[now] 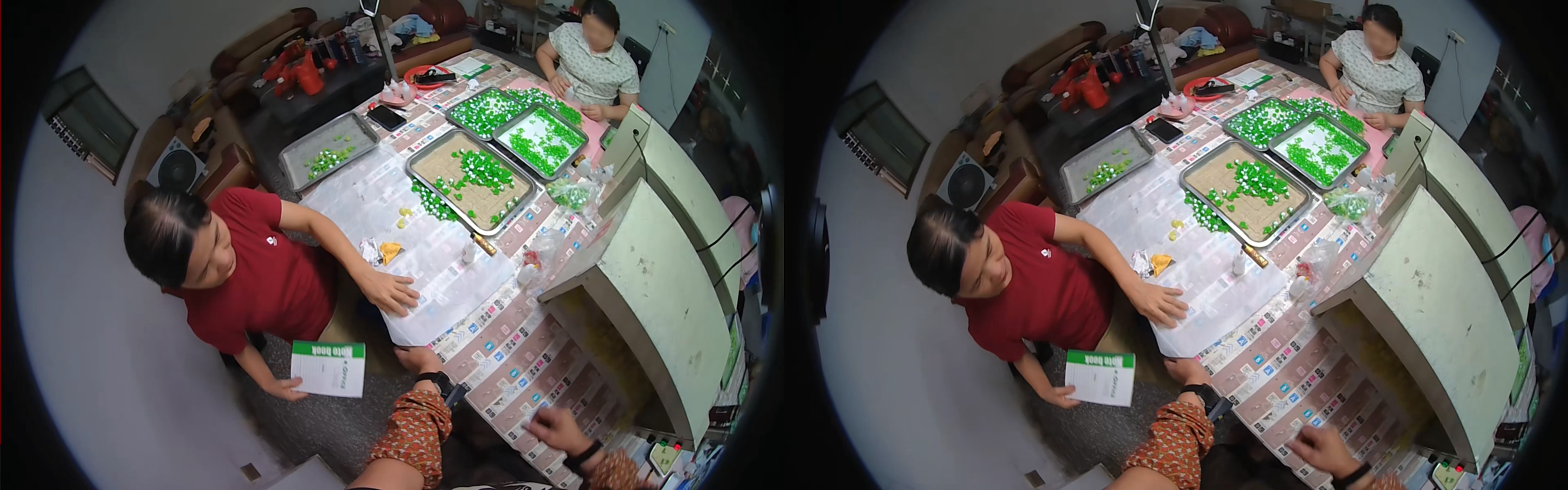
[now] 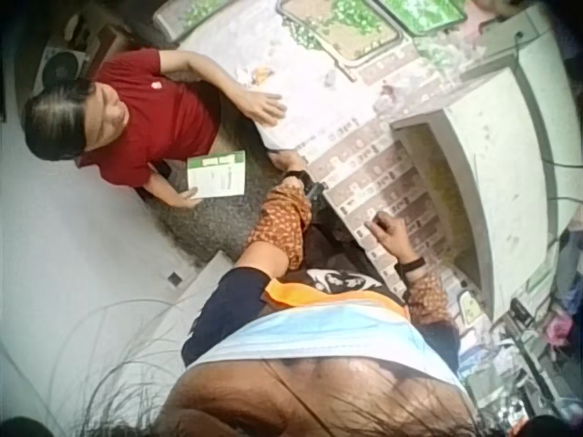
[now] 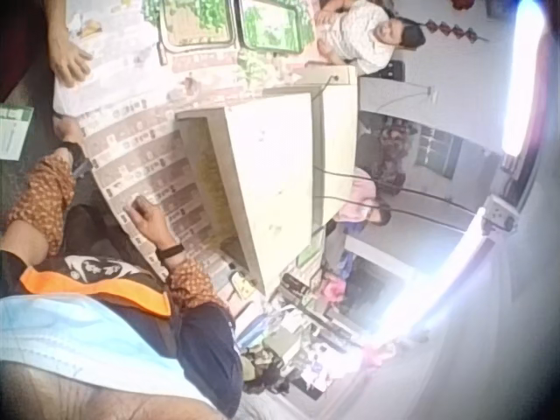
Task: Applying adhesive and assembling small plastic components at a factory workbench.
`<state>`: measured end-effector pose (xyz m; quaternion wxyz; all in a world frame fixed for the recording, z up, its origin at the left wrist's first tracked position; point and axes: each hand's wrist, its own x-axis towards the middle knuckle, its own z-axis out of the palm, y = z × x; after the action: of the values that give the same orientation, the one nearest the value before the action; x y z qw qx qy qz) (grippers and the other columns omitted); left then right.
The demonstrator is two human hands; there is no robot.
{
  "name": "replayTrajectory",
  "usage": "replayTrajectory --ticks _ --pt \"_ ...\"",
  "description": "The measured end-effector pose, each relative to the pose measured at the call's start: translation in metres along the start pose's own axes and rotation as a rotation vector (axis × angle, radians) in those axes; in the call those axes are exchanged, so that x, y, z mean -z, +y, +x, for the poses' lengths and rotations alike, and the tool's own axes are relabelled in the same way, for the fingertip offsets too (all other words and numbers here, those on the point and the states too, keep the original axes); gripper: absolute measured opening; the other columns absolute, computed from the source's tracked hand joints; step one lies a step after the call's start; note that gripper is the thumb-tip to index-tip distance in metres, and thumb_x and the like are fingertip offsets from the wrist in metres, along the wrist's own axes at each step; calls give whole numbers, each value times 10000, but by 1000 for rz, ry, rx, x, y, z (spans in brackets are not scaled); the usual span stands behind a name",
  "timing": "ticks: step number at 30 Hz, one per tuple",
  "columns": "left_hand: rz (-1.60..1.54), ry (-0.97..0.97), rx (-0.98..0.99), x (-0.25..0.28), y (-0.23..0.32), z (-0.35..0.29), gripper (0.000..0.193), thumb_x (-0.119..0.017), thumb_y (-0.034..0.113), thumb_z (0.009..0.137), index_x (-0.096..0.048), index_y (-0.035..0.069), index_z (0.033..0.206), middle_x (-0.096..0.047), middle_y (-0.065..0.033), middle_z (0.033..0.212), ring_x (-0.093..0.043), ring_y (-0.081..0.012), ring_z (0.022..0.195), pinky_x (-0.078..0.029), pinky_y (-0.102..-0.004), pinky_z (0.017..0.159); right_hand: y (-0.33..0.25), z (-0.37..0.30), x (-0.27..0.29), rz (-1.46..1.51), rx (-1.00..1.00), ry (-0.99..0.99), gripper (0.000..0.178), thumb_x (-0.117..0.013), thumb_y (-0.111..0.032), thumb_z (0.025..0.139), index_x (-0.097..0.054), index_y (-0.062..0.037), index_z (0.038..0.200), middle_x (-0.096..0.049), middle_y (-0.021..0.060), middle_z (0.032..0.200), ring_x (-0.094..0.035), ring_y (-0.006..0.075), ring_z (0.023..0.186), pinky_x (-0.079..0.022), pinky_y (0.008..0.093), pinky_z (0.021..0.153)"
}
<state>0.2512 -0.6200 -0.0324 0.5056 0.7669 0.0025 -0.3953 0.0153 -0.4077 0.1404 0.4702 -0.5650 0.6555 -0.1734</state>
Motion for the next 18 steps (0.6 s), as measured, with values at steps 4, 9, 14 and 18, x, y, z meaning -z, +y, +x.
replayTrajectory --ticks 4,9,14,18 --pt "81 63 -75 17 8 17 357 -526 200 949 -540 -50 1203 -625 -273 1162 -665 -396 1015 -551 -468 817 -92 133 14 199 265 172 240 -737 -176 867 -612 9 778 -572 102 587 -540 135 513 -431 309 499" --pt "312 83 -149 10 -5 22 338 -604 189 900 -538 -52 1129 -627 -285 1108 -626 -455 1024 -498 -500 857 -150 241 40 697 167 244 134 -611 -159 966 -568 -39 1007 -594 27 674 -539 63 519 -415 208 443" --pt "443 98 -91 5 7 15 353 -586 222 917 -541 -45 1143 -621 -282 1127 -608 -465 1053 -479 -509 880 -159 289 66 779 205 398 759 -633 -105 916 -209 -135 1545 -645 82 855 -562 103 527 -421 217 427" --pt "432 165 -94 3 16 10 356 -578 210 918 -561 -47 1164 -639 -270 1118 -660 -433 961 -513 -513 842 -158 312 96 797 153 412 927 -605 -60 906 13 -205 1581 -657 104 981 -590 99 605 -455 204 477"
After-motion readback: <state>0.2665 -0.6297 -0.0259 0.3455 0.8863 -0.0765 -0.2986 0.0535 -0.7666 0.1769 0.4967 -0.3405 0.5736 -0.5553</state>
